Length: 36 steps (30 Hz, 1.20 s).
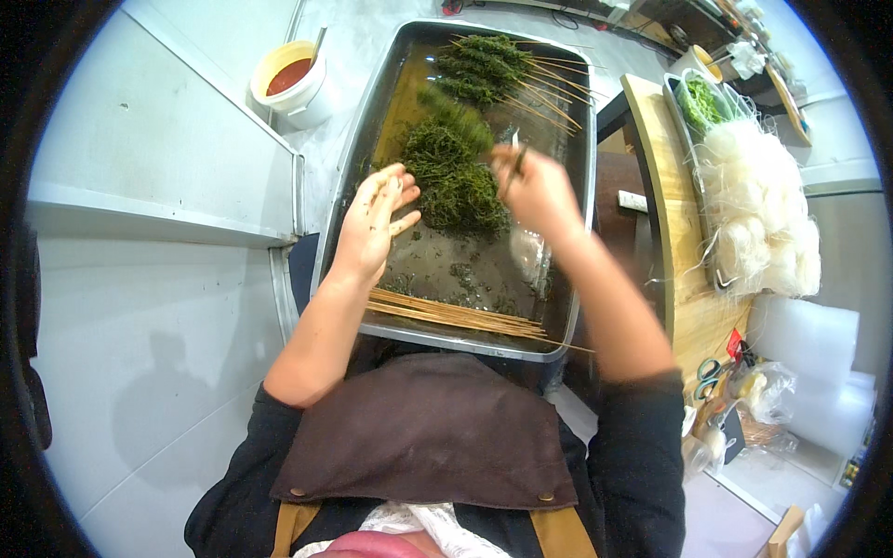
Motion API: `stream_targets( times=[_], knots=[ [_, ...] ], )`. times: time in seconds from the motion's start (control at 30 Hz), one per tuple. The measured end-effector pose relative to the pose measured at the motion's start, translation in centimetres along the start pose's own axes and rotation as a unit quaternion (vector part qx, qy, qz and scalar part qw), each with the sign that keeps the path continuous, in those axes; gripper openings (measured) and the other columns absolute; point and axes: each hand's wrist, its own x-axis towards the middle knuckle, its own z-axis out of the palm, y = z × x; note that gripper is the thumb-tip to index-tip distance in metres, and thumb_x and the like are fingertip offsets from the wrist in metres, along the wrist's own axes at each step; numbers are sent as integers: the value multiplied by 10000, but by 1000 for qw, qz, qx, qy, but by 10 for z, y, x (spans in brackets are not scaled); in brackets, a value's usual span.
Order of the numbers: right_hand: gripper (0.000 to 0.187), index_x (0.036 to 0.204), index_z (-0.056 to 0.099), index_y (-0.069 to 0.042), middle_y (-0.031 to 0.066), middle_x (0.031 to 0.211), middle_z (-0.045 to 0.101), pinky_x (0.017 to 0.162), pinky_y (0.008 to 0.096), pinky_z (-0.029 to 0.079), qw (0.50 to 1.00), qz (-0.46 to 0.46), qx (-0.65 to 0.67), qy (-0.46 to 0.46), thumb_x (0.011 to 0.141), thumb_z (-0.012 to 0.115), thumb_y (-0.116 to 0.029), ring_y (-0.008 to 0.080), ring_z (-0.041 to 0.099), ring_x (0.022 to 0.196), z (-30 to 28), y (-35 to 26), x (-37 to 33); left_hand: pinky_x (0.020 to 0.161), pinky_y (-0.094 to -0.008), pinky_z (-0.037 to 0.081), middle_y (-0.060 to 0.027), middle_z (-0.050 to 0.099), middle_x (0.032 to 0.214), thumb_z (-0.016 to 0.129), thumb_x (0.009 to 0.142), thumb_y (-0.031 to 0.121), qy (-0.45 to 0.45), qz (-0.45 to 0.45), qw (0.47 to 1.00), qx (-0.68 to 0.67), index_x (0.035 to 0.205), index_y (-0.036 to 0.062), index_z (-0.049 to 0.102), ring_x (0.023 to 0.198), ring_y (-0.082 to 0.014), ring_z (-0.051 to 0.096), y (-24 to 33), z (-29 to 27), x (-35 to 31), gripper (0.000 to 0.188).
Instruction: The person repeatedly picks up small clumps of green moss from a metal tray, wraps them around thin wooden skewers, and places the finished skewers back into the tray. The hands work continuously, forming moss bundles and arranging them in rows.
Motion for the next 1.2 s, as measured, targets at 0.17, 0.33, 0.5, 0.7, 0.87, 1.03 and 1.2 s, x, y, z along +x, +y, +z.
stream_targets(
  times=[0.17,0.33,0.5,0.7,0.87,1.03,1.2],
  knots=[
    [292,1219,724,-98,192,1058,752,926,427,569,900,-130,-407,89,1024,568,-249,288,728,984,-43,-16,106,984,-336,524,-87,659,1253,517,1104,235,-51,-11,996,70,1353,37,587,1138,-165,634,-9,-19,-13,326],
    [229,1024,751,-90,118,1043,753,922,399,556,955,-145,-259,-14,963,705,-306,282,703,1039,-11,-12,57,907,-282,535,-60,688,1175,539,1095,204,-26,2,997,77,1319,25,608,1049,-126,652,-6,-44,-11,295],
    [279,984,758,-56,113,956,697,855,400,557,916,-232,-328,-21,890,793,-316,284,680,929,45,26,-19,930,-298,525,-64,666,1203,523,1103,234,-36,-2,994,104,1314,43,621,1076,-141,636,-5,-54,-10,301],
    [294,1032,755,-38,131,933,682,854,406,551,924,-189,-330,-43,854,808,-267,318,672,919,57,20,-7,923,-287,524,-60,682,1165,529,1100,225,-70,9,991,114,1294,40,638,1047,-131,649,-7,-44,-15,289],
    [223,1073,720,-51,1,941,706,847,284,515,997,-24,2,-78,968,757,-244,104,632,898,0,-37,-9,906,-283,527,-64,695,1129,529,1095,202,-39,21,992,116,1274,16,638,1026,-132,653,0,-53,-21,279],
    [199,1089,725,-83,-20,899,693,762,251,438,973,-120,174,-90,980,735,-249,72,556,791,-46,-89,-13,919,-293,529,-72,701,1132,539,1091,198,-61,25,991,113,1258,17,649,1027,-134,656,0,-53,-23,269],
    [205,1136,729,-50,70,1022,753,906,336,560,987,-48,-111,-106,1006,686,-203,167,694,974,-33,-61,-20,922,-296,530,-70,712,1107,564,1073,179,-77,51,982,165,1238,8,658,1006,-136,663,-6,-54,-24,256]
  ],
)
